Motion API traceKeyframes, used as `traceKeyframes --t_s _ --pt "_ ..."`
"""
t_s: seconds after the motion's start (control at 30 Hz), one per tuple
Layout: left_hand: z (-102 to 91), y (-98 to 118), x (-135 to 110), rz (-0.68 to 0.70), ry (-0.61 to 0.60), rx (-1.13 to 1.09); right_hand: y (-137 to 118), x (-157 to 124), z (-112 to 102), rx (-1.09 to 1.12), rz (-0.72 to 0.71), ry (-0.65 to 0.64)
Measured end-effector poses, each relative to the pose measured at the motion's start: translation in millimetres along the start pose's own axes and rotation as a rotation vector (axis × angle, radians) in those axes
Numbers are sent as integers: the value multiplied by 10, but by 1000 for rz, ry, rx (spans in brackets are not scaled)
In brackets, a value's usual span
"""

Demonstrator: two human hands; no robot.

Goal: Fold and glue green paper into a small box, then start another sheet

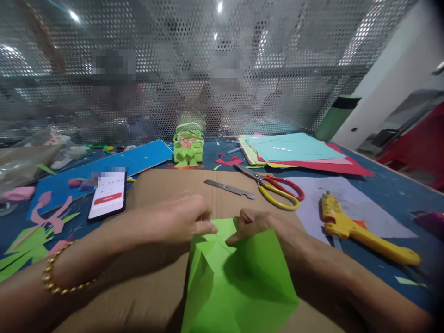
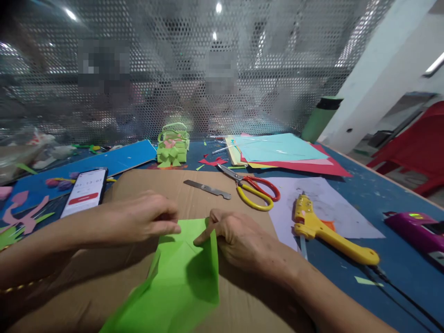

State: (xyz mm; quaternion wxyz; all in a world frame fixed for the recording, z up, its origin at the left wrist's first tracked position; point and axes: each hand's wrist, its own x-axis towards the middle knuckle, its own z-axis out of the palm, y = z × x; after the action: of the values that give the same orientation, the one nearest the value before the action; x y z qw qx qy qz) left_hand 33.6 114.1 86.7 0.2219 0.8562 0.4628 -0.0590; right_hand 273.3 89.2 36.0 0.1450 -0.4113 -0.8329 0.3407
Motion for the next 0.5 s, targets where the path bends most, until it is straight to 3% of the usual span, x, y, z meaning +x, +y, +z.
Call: traceKeyframes --t_s 0.23,0.5 --pt "281 -103 111 -9 -100 -245 -20 5 -1 -6 -43 -6" --pt "323 -87 234 -1 -112 -322 36 19 29 -59 -91 28"
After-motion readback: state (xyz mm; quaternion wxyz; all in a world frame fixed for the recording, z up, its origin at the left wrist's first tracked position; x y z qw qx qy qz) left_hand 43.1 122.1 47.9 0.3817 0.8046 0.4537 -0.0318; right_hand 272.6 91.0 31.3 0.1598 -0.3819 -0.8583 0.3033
